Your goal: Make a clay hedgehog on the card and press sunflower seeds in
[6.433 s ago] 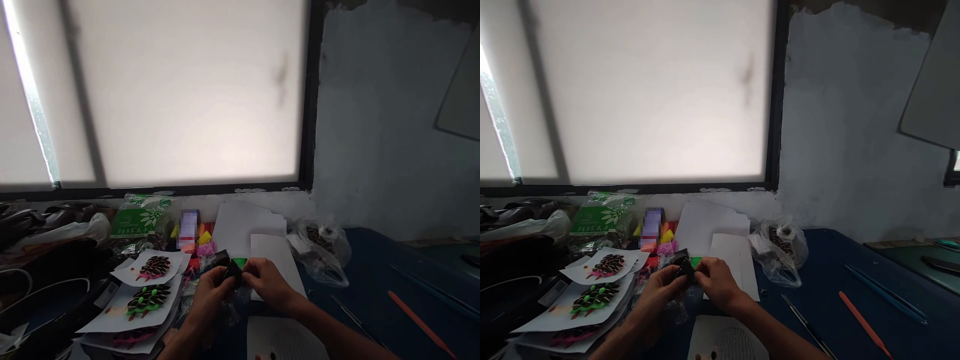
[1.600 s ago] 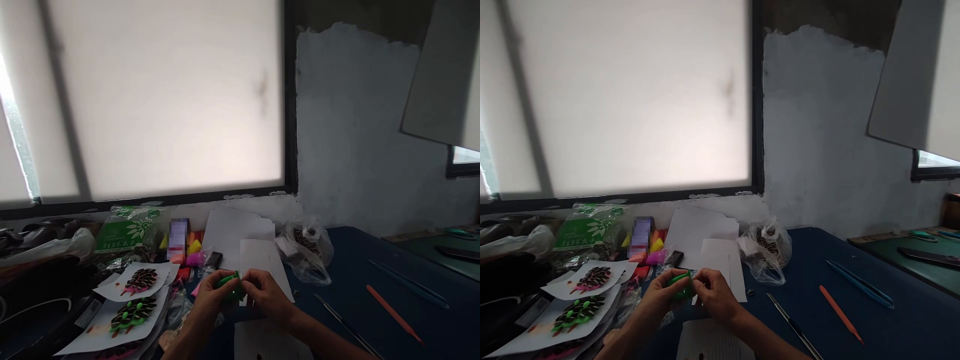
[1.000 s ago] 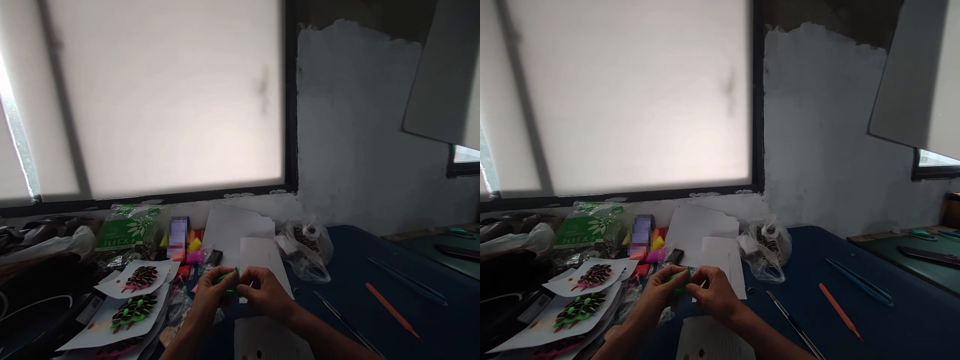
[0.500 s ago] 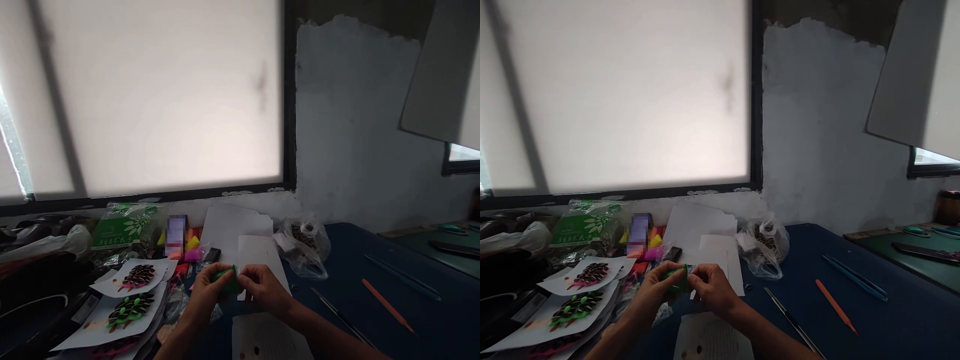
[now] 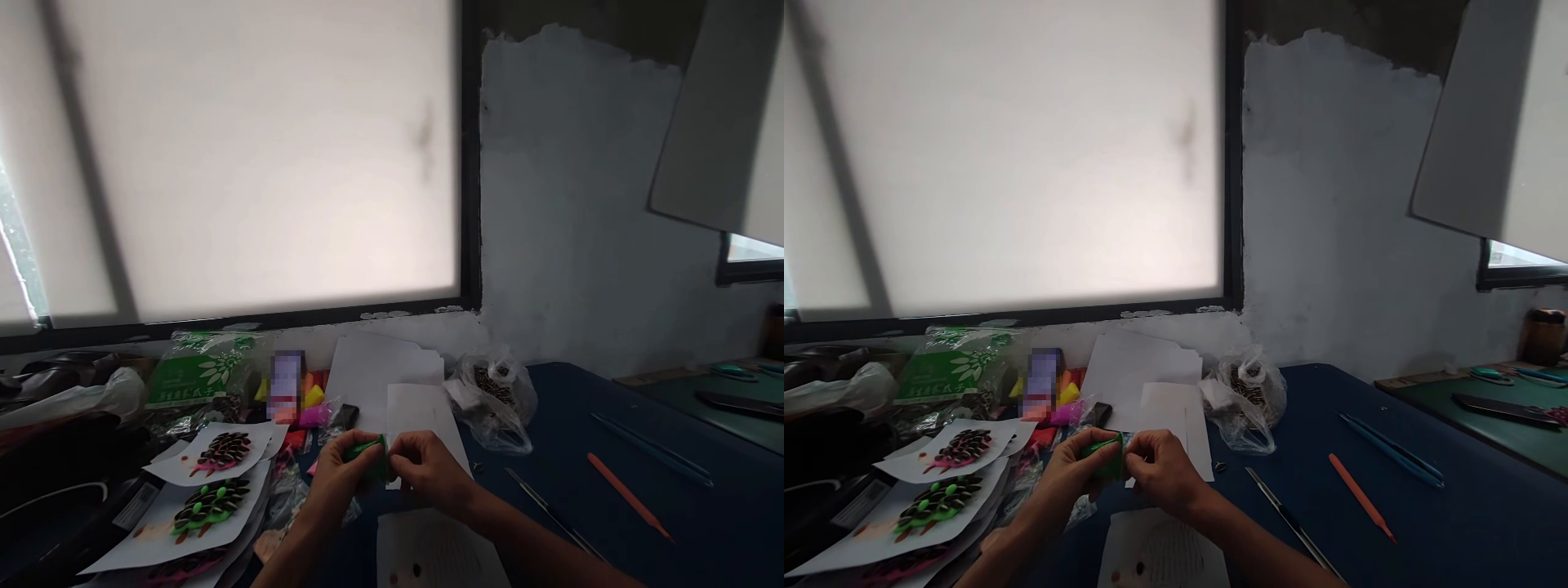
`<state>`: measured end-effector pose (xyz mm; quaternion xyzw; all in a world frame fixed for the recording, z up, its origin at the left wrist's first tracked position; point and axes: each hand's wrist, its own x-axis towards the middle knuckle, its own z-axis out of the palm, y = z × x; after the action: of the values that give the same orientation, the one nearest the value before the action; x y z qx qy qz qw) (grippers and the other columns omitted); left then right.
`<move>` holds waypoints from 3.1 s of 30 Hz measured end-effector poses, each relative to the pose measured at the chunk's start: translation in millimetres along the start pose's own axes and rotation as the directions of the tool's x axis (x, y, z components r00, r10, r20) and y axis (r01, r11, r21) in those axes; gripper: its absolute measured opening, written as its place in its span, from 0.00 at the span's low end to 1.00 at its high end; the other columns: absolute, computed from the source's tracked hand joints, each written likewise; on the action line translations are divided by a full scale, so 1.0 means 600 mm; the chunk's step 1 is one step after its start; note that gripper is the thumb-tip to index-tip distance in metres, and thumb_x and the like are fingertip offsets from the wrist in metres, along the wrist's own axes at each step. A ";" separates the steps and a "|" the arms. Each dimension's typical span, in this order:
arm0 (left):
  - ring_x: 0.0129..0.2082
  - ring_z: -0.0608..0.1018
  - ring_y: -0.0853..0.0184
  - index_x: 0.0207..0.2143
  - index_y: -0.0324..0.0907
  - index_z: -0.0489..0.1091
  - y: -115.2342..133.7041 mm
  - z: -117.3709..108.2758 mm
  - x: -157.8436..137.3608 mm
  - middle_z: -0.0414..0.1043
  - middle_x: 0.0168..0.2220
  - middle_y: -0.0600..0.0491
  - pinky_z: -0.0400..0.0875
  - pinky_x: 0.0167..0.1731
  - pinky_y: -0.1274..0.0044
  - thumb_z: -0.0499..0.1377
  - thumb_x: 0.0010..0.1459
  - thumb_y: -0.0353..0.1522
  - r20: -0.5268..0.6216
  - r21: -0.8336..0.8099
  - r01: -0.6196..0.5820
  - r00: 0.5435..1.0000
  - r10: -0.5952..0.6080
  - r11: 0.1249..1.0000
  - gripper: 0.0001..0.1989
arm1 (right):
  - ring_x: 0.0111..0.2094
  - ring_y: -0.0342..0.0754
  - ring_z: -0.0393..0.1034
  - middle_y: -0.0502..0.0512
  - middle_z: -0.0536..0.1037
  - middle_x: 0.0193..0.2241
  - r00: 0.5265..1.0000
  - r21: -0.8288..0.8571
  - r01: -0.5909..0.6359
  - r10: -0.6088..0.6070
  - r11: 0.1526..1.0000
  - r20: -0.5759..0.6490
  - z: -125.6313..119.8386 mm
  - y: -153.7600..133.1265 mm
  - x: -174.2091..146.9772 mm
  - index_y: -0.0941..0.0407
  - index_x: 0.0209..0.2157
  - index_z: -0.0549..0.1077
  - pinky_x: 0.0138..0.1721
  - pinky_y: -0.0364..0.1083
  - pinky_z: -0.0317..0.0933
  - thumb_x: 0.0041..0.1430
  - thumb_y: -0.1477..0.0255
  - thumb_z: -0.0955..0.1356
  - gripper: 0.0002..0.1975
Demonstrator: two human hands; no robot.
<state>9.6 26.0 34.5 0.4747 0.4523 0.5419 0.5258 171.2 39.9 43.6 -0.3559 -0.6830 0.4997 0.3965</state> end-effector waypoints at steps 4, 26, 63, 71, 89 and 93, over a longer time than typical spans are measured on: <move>0.14 0.67 0.75 0.29 0.38 0.74 0.002 0.003 -0.003 0.69 0.18 0.59 0.58 0.12 0.85 0.73 0.39 0.45 -0.020 0.045 -0.048 0.999 0.049 0.998 0.22 | 0.20 0.40 0.65 0.47 0.71 0.21 1.000 0.000 -0.027 0.027 1.000 -0.003 0.000 -0.002 -0.001 0.58 0.24 0.72 0.21 0.39 0.59 0.48 0.71 0.68 0.05; 0.15 0.66 0.76 0.33 0.38 0.74 0.006 0.000 -0.008 0.69 0.18 0.60 0.56 0.12 0.85 0.71 0.41 0.45 0.006 0.100 -0.008 1.000 0.008 0.995 0.23 | 0.22 0.40 0.67 0.48 0.75 0.23 0.985 0.032 -0.138 0.134 0.990 0.113 -0.014 -0.017 -0.004 0.58 0.25 0.74 0.23 0.38 0.59 0.47 0.73 0.67 0.04; 0.21 0.66 0.67 0.21 0.46 0.53 -0.003 0.026 -0.007 0.63 0.21 0.56 0.55 0.23 0.77 0.47 0.60 0.41 0.150 0.704 -0.392 0.897 0.416 0.592 0.16 | 0.20 0.42 0.53 0.45 0.61 0.18 0.980 -0.499 0.124 -0.185 0.858 -0.074 0.013 -0.018 -0.020 0.53 0.22 0.56 0.23 0.42 0.44 0.62 0.74 0.61 0.14; 0.21 0.65 0.64 0.22 0.48 0.49 0.003 0.036 -0.018 0.62 0.21 0.54 0.51 0.24 0.74 0.44 0.61 0.37 0.160 0.747 -0.424 0.862 0.481 0.512 0.14 | 0.21 0.43 0.53 0.46 0.60 0.19 0.977 -0.637 0.081 -0.188 0.766 -0.102 0.007 -0.033 -0.017 0.53 0.21 0.52 0.26 0.45 0.40 0.60 0.78 0.62 0.16; 0.53 0.71 0.51 0.50 0.44 0.69 0.012 0.008 -0.013 0.70 0.54 0.43 0.65 0.50 0.66 0.63 0.48 0.35 0.214 0.608 -0.522 0.834 0.509 0.598 0.24 | 0.23 0.43 0.71 0.46 0.67 0.20 0.982 -0.395 0.082 -0.143 0.915 -0.125 -0.018 -0.018 -0.007 0.53 0.23 0.57 0.23 0.39 0.57 0.58 0.77 0.62 0.11; 0.46 0.77 0.51 0.46 0.41 0.74 0.015 0.009 -0.011 0.77 0.46 0.42 0.69 0.43 0.68 0.63 0.50 0.35 0.286 0.591 -0.471 0.882 0.376 0.655 0.19 | 0.23 0.43 0.68 0.46 0.66 0.21 0.985 -0.351 0.068 -0.119 0.934 -0.124 -0.016 -0.021 -0.009 0.54 0.22 0.60 0.22 0.39 0.58 0.55 0.77 0.64 0.10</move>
<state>13.8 18.9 44.0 0.7542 0.4493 0.4260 0.2188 181.2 35.9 56.7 -0.4219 -0.7460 0.3257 0.3991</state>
